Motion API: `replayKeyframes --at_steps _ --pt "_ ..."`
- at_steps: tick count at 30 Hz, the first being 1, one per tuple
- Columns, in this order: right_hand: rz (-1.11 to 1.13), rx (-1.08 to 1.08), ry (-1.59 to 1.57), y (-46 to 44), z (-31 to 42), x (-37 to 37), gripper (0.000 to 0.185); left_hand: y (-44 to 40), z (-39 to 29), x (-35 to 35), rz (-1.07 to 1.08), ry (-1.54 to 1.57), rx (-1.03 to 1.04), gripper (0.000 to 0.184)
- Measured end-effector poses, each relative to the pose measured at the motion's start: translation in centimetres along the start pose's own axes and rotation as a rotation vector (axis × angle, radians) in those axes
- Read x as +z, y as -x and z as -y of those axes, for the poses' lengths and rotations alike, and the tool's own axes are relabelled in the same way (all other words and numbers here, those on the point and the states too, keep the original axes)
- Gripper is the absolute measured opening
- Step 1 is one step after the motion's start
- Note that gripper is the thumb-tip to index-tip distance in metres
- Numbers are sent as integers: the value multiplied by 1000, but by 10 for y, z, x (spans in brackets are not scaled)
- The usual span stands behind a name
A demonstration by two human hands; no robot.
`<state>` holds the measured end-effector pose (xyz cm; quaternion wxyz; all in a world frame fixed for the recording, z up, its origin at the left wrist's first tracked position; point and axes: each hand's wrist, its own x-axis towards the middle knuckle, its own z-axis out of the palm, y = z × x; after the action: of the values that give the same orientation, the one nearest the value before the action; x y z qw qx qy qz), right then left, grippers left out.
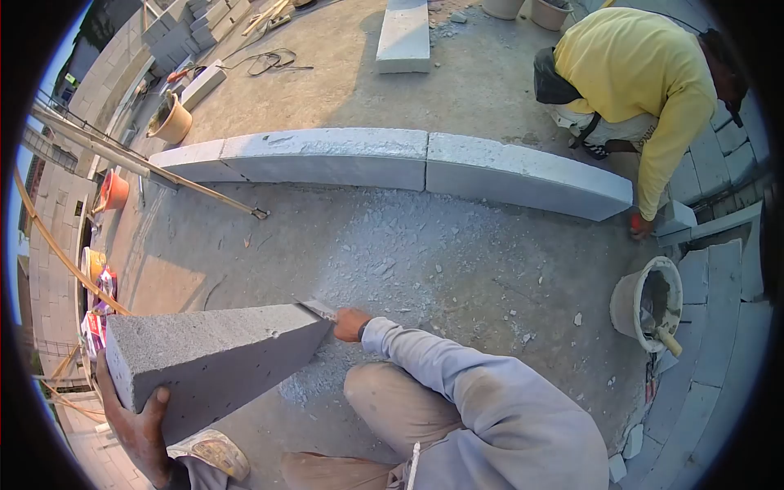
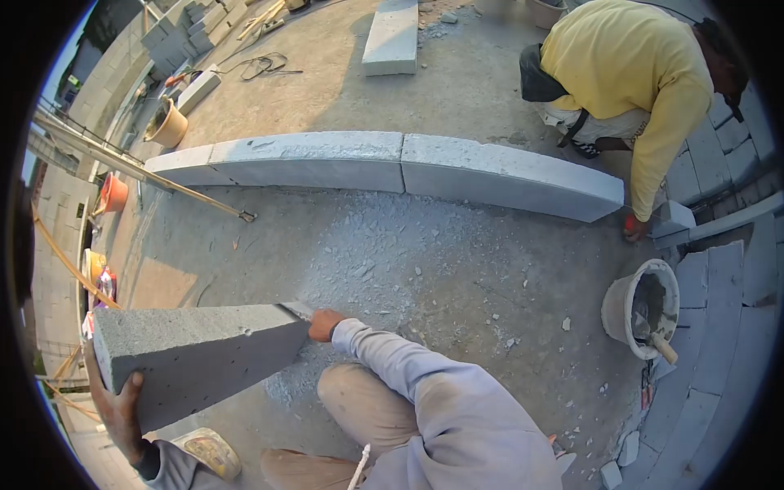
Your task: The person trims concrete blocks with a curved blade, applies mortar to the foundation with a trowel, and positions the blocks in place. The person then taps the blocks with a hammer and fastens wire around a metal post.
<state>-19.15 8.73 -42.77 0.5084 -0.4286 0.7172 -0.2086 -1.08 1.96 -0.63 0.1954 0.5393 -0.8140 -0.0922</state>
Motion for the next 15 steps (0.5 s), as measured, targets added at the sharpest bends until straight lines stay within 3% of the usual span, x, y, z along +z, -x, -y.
replayKeyframes --at_steps 3,6,10,15 --pt "-27 -96 -51 7 -1 0 39 3 1 2 43 41 -43 114" --pt "97 86 113 -18 -41 26 40 2 -3 -4 19 -39 -26 116" --pt "112 164 134 -30 -55 27 39 1 -1 0 -11 -71 22 115" --pt "-205 172 128 11 -67 21 36 -2 3 -3 -6 -15 73 107"
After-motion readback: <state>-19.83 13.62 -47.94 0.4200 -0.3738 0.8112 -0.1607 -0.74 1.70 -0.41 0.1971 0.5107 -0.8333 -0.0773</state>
